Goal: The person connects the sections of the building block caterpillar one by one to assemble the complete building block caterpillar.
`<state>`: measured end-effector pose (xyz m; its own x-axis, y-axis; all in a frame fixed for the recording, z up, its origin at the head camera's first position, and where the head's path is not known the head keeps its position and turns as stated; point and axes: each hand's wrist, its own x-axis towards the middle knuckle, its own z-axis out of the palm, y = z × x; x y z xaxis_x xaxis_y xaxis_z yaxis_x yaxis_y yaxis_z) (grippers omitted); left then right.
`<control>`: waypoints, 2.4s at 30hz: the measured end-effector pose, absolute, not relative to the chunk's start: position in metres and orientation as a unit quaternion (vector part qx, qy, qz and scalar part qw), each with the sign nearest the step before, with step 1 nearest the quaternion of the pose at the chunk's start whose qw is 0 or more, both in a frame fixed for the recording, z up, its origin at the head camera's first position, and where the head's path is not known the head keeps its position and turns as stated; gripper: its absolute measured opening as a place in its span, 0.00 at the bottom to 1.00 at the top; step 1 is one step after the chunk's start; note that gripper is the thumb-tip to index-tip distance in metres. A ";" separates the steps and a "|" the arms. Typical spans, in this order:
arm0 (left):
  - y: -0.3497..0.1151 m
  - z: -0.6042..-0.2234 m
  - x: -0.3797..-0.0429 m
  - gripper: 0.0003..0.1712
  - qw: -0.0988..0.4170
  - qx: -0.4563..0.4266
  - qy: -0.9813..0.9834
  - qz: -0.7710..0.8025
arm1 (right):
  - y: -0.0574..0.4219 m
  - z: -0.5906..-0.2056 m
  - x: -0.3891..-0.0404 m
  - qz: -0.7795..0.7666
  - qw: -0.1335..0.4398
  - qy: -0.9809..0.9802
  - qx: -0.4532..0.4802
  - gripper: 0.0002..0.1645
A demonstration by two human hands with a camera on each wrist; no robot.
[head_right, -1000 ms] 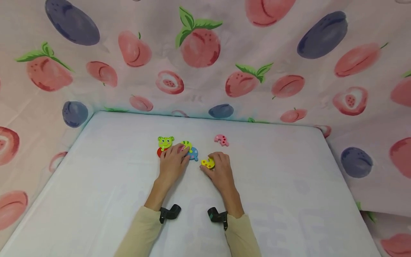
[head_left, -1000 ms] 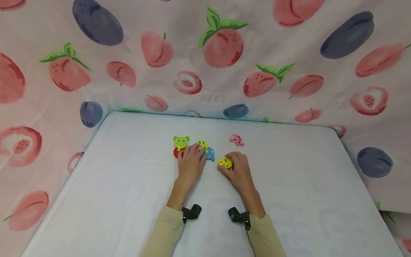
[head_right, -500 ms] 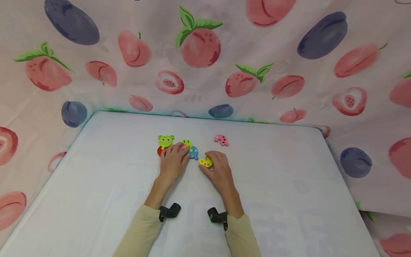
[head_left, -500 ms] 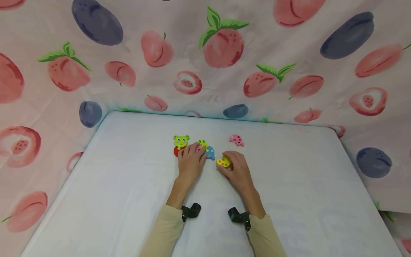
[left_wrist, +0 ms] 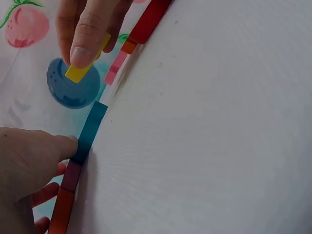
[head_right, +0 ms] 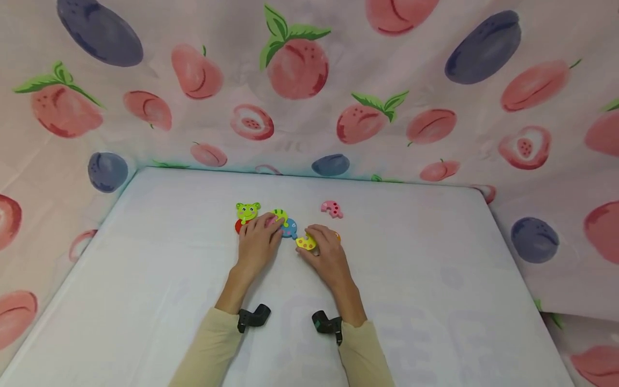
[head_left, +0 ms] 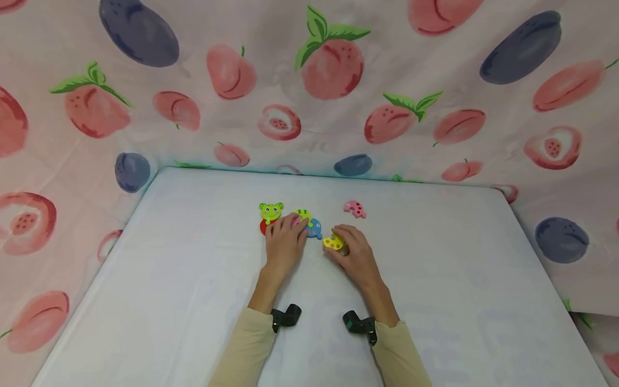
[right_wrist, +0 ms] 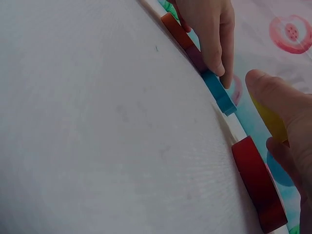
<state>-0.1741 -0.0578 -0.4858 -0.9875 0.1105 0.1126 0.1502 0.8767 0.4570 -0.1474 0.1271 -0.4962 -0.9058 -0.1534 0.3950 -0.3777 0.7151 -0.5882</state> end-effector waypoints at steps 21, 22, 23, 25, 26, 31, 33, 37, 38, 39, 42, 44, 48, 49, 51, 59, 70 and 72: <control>-0.060 -0.486 -0.173 0.22 0.059 -0.078 -0.968 -0.233 | 0.100 -0.498 -0.152 0.353 0.086 -0.929 0.077 0.39; -0.060 -0.486 -0.173 0.22 0.059 -0.078 -0.968 -0.233 | 0.098 -0.499 -0.152 0.354 0.078 -0.929 0.068 0.39; -0.060 -0.486 -0.173 0.22 0.060 -0.078 -0.967 -0.234 | 0.095 -0.499 -0.153 0.357 0.075 -0.929 0.063 0.38; -0.060 -0.486 -0.173 0.21 0.059 -0.077 -0.968 -0.233 | 0.091 -0.498 -0.154 0.359 0.069 -0.929 0.056 0.38; -0.060 -0.486 -0.173 0.21 0.058 -0.076 -0.968 -0.233 | 0.090 -0.498 -0.155 0.362 0.067 -0.928 0.054 0.38; -0.059 -0.488 -0.174 0.20 0.062 -0.075 -0.967 -0.234 | 0.084 -0.496 -0.156 0.362 0.061 -0.929 0.040 0.37; -0.059 -0.489 -0.175 0.20 0.066 -0.077 -0.967 -0.232 | 0.083 -0.496 -0.156 0.357 0.058 -0.932 0.029 0.36; -0.059 -0.491 -0.175 0.21 0.066 -0.079 -0.969 -0.226 | 0.081 -0.496 -0.155 0.347 0.051 -0.936 0.014 0.36; -0.059 -0.491 -0.175 0.21 0.065 -0.079 -0.969 -0.225 | 0.081 -0.496 -0.155 0.345 0.051 -0.937 0.014 0.36; -0.059 -0.491 -0.175 0.21 0.066 -0.078 -0.969 -0.226 | 0.081 -0.496 -0.155 0.343 0.052 -0.938 0.015 0.36; -0.061 -0.490 -0.176 0.21 0.064 -0.077 -0.968 -0.230 | 0.079 -0.496 -0.156 0.335 0.056 -0.940 0.019 0.36; -0.062 -0.490 -0.176 0.21 0.066 -0.078 -0.967 -0.232 | 0.079 -0.496 -0.156 0.325 0.059 -0.944 0.022 0.37; -0.062 -0.491 -0.176 0.21 0.069 -0.079 -0.967 -0.232 | 0.079 -0.495 -0.156 0.299 0.064 -0.952 0.024 0.38; -0.062 -0.491 -0.175 0.21 0.069 -0.079 -0.967 -0.233 | 0.079 -0.495 -0.155 0.292 0.064 -0.954 0.023 0.39; -0.062 -0.491 -0.175 0.21 0.066 -0.078 -0.967 -0.234 | 0.079 -0.495 -0.155 0.287 0.064 -0.955 0.022 0.40; -0.056 -0.487 -0.171 0.22 0.062 -0.081 -0.964 -0.246 | 0.096 -0.492 -0.157 0.396 0.129 -0.909 -0.032 0.27; -0.049 -0.487 -0.169 0.31 0.029 -0.075 -0.968 -0.238 | 0.165 -0.493 -0.159 0.535 0.186 -0.811 -0.147 0.29; -0.048 -0.487 -0.168 0.32 0.024 -0.073 -0.969 -0.237 | 0.172 -0.495 -0.159 0.540 0.176 -0.805 -0.168 0.31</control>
<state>-0.1678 -0.0482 -0.4871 -0.9884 0.1293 0.0801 0.1517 0.8775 0.4550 -0.1589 0.1725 -0.4947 -0.8814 0.4612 0.1018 0.0807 0.3595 -0.9296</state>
